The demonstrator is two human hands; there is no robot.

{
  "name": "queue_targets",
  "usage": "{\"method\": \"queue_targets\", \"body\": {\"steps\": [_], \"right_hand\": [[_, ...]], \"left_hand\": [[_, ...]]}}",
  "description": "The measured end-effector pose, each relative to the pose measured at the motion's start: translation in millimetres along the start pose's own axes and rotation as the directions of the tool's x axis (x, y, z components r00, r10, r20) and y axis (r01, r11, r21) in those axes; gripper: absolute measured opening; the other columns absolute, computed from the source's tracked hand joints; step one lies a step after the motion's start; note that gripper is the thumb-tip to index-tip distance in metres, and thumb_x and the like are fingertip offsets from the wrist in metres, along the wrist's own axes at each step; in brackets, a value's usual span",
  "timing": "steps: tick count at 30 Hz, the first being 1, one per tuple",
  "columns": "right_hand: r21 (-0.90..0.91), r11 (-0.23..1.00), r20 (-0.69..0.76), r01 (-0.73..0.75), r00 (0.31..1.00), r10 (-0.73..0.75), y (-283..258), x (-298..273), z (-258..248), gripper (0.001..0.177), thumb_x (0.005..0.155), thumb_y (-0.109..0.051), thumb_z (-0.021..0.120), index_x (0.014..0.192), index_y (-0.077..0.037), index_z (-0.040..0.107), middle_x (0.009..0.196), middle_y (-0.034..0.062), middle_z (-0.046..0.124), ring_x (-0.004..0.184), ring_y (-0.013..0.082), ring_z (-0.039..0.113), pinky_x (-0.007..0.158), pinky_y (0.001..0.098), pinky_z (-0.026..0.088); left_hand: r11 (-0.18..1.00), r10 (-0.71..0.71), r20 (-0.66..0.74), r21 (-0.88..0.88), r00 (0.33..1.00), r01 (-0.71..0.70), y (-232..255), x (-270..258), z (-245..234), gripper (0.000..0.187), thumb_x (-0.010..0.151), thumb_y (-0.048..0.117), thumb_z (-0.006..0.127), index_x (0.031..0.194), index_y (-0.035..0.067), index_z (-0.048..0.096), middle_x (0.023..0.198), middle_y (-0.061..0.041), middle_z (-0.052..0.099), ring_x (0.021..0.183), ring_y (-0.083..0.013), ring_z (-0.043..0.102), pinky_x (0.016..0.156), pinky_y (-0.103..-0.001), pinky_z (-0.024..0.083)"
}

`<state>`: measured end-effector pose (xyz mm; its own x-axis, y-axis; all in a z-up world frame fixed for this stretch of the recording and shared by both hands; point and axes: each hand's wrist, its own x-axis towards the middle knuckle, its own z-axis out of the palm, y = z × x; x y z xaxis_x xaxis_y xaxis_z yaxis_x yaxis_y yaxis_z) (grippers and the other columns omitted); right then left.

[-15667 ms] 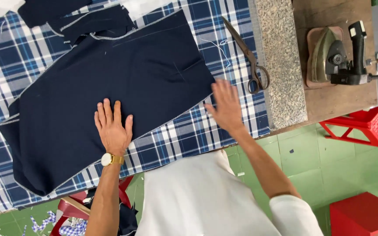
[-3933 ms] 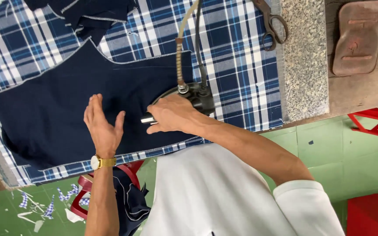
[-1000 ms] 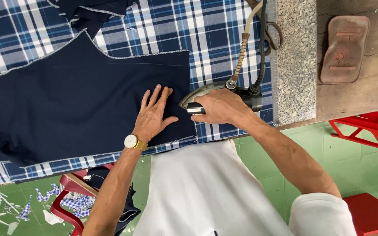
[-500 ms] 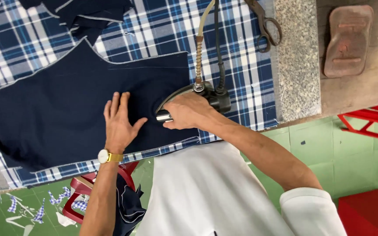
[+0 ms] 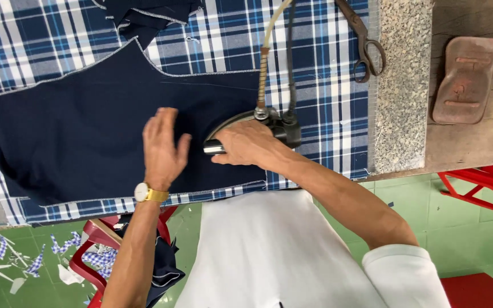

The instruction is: The person irons a dark blue fabric piece on a plaid-covered table using a steam iron. They smooth the fabric with their hands, use a wooden block to press a section, and trim loose threads with scissors before continuing to iron.

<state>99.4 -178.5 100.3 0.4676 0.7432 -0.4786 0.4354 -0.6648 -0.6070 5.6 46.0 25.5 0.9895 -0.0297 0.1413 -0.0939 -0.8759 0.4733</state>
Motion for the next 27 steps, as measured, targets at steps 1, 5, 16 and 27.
{"method": "queue_targets", "body": {"steps": [1,5,16,27], "right_hand": [[0.0,0.999,0.01,-0.036,0.999,0.036,1,-6,-7,0.045,0.087,-0.052,0.066,0.092,-0.009,0.075,0.077,0.0169,0.074,0.081,0.0385,0.076,0.073,0.049,0.058],[0.003,0.99,0.086,-0.143,0.986,0.142,13,-33,-31,0.047,0.091,-0.054,0.061,0.096,-0.009,0.076,0.076,0.0151,0.075,0.079,0.0379,0.075,0.072,0.0489,0.057],[-0.013,0.974,0.101,-0.225,0.969,0.225,45,-71,-32,0.041,0.091,-0.048,0.067,0.104,-0.009,0.073,0.079,0.0157,0.077,0.08,0.0372,0.076,0.073,0.0477,0.057],[-0.046,0.992,-0.011,-0.118,0.993,0.117,24,-36,-12,0.048,0.086,-0.06,0.066,0.096,-0.013,0.074,0.078,0.0146,0.075,0.081,0.0379,0.076,0.074,0.0478,0.058]], "left_hand": [[0.998,0.051,0.039,-0.025,0.998,-0.05,6,1,8,0.07,0.091,0.013,0.077,0.151,-0.003,0.045,0.141,-0.019,0.061,0.143,-0.036,0.045,0.122,-0.049,0.025],[0.978,0.176,0.208,-0.149,0.962,-0.146,32,-2,40,0.084,0.086,0.031,0.08,0.152,-0.003,0.041,0.146,-0.016,0.059,0.148,-0.0309,0.04,0.127,-0.048,0.018],[0.968,0.249,0.423,-0.071,0.871,-0.242,35,-1,77,0.108,0.089,0.062,0.065,0.163,0.001,0.016,0.168,-0.007,0.031,0.157,-0.021,0.018,0.131,-0.047,0.0],[0.968,0.248,0.192,-0.069,0.95,-0.239,20,-3,42,0.106,0.081,0.061,0.076,0.156,-0.003,0.037,0.161,-0.02,0.041,0.152,-0.0335,0.032,0.128,-0.053,0.016]]}}
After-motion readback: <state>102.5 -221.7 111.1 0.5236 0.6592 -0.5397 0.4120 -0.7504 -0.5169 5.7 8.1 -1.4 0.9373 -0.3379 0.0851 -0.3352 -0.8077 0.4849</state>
